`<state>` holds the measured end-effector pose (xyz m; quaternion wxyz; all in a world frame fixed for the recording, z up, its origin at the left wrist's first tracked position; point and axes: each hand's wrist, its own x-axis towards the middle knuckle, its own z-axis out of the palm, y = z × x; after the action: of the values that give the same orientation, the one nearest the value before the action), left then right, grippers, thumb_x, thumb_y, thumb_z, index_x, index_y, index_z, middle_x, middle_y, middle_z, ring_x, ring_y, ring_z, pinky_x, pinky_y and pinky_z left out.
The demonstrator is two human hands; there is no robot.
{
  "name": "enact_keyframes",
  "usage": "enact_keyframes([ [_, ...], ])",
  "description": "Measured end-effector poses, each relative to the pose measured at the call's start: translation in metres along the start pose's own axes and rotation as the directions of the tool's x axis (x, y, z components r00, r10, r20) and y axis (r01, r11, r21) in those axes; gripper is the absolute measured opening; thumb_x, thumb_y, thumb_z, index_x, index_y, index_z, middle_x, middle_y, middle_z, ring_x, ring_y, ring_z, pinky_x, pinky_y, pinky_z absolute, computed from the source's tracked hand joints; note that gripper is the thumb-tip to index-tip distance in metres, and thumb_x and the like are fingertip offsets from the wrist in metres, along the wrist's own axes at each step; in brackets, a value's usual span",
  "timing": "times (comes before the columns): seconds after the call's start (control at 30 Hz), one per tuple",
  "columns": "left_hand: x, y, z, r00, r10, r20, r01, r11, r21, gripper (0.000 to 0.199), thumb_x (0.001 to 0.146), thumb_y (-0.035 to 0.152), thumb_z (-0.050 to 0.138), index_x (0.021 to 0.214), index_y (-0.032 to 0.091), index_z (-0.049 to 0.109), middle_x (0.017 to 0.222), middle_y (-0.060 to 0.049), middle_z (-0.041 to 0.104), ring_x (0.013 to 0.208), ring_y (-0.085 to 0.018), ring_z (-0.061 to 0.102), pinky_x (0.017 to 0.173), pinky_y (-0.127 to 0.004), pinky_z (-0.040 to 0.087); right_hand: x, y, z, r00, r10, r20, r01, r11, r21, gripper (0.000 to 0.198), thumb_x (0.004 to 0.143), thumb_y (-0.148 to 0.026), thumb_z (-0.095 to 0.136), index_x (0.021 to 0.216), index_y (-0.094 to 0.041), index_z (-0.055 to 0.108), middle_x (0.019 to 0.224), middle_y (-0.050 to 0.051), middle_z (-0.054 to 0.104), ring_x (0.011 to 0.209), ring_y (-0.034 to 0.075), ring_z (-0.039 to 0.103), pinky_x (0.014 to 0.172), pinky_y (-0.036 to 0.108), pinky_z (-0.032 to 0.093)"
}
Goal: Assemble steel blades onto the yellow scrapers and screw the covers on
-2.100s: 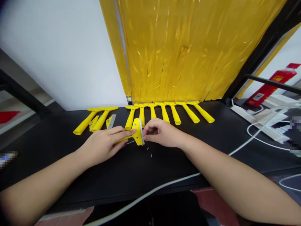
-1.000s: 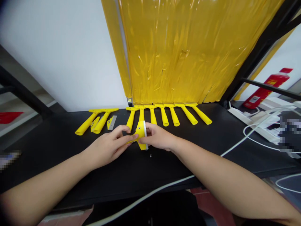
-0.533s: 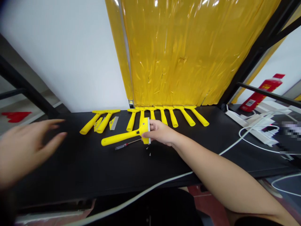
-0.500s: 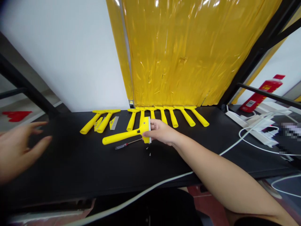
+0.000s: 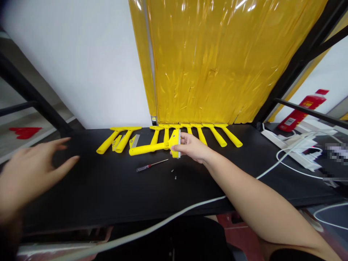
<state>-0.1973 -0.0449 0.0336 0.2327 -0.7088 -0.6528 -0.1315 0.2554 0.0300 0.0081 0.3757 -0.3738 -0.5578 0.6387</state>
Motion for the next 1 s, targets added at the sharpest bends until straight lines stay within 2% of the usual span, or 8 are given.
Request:
enact_keyframes([
  [0.1, 0.029, 0.08, -0.019, 0.964, 0.267, -0.013, -0.265, 0.951, -0.156, 0.045, 0.102, 0.04, 0.046, 0.139, 0.016, 0.054, 0.132, -0.012, 0.066, 0.121, -0.033, 0.061, 0.108, -0.05, 0.045, 0.002, 0.003, 0.0, 1.0, -0.002, 0.001, 0.002, 1.0, 0.012, 0.04, 0.07, -0.019, 0.09, 0.1, -0.018, 0.063, 0.084, 0.003, 0.076, 0.073, 0.017, 0.075, 0.069, 0.029, 0.063],
  [0.2, 0.052, 0.142, -0.025, 0.867, 0.492, -0.082, -0.495, 0.826, -0.271, 0.046, 0.1, 0.039, 0.055, 0.141, 0.019, 0.055, 0.134, -0.013, 0.064, 0.123, -0.033, 0.058, 0.107, -0.05, 0.047, 0.003, 0.006, 0.0, 1.0, -0.012, 0.024, 0.012, 1.0, 0.021, 0.04, 0.071, -0.02, 0.09, 0.102, -0.019, 0.064, 0.086, 0.003, 0.077, 0.073, 0.016, 0.075, 0.07, 0.03, 0.063],
  [0.37, 0.07, 0.195, 0.001, 0.762, 0.643, -0.076, -0.627, 0.704, -0.333, 0.053, 0.098, 0.042, 0.062, 0.145, 0.021, 0.053, 0.126, -0.011, 0.067, 0.117, -0.031, 0.062, 0.1, -0.048, 0.052, 0.004, 0.01, 0.003, 0.997, -0.035, 0.063, 0.032, 0.998, 0.051, 0.051, 0.067, -0.018, 0.092, 0.109, -0.018, 0.064, 0.091, 0.003, 0.078, 0.076, 0.017, 0.075, 0.072, 0.031, 0.063],
  [0.47, 0.068, 0.206, 0.022, 0.724, 0.666, -0.179, -0.681, 0.649, -0.34, 0.035, 0.105, 0.025, 0.046, 0.137, 0.02, 0.059, 0.121, -0.009, 0.07, 0.104, -0.023, 0.069, 0.087, -0.038, 0.057, 0.004, 0.012, 0.005, 0.996, -0.043, 0.077, 0.04, 0.998, 0.043, 0.051, 0.067, -0.018, 0.092, 0.11, -0.018, 0.064, 0.096, 0.004, 0.078, 0.079, 0.017, 0.075, 0.074, 0.03, 0.063],
  [0.6, 0.061, 0.204, 0.038, 0.689, 0.666, -0.286, -0.724, 0.621, -0.299, 0.035, 0.104, 0.017, 0.045, 0.133, 0.024, 0.064, 0.138, -0.01, 0.064, 0.096, -0.019, 0.073, 0.073, -0.031, 0.059, 0.006, 0.016, 0.007, 0.996, -0.039, 0.084, 0.038, 0.999, 0.011, 0.05, 0.069, -0.019, 0.091, 0.111, -0.019, 0.064, 0.099, 0.004, 0.077, 0.081, 0.016, 0.075, 0.071, 0.028, 0.062],
  [0.8, 0.061, 0.195, 0.041, 0.606, 0.736, -0.302, -0.793, 0.533, -0.294, 0.035, 0.105, 0.018, 0.048, 0.135, 0.026, 0.065, 0.153, -0.007, 0.059, 0.116, -0.021, 0.072, 0.09, -0.033, 0.063, 0.007, 0.02, 0.01, 0.983, -0.074, 0.169, 0.069, 0.997, 0.035, 0.049, 0.067, -0.016, 0.092, 0.109, -0.018, 0.065, 0.097, 0.003, 0.078, 0.082, 0.016, 0.075, 0.079, 0.029, 0.061],
  [0.93, 0.062, 0.193, 0.044, 0.564, 0.751, -0.342, -0.822, 0.474, -0.315, 0.035, 0.104, 0.017, 0.05, 0.135, 0.025, 0.065, 0.15, -0.006, 0.062, 0.116, -0.021, 0.072, 0.093, -0.034, 0.063, 0.008, 0.023, 0.009, 0.979, -0.055, 0.194, 0.047, 0.998, 0.045, 0.045, 0.069, -0.016, 0.091, 0.106, -0.017, 0.066, 0.091, 0.001, 0.077, 0.077, 0.015, 0.075, 0.072, 0.026, 0.06],
  [1.0, 0.062, 0.192, 0.045, 0.565, 0.751, -0.343, -0.82, 0.462, -0.339, 0.038, 0.103, 0.016, 0.05, 0.137, 0.026, 0.065, 0.152, -0.008, 0.06, 0.121, -0.022, 0.07, 0.098, -0.035, 0.062, 0.009, 0.025, 0.007, 0.977, -0.054, 0.205, 0.045, 0.998, 0.047, 0.045, 0.069, -0.015, 0.091, 0.107, -0.017, 0.066, 0.092, 0.002, 0.077, 0.077, 0.015, 0.074, 0.07, 0.025, 0.06],
])
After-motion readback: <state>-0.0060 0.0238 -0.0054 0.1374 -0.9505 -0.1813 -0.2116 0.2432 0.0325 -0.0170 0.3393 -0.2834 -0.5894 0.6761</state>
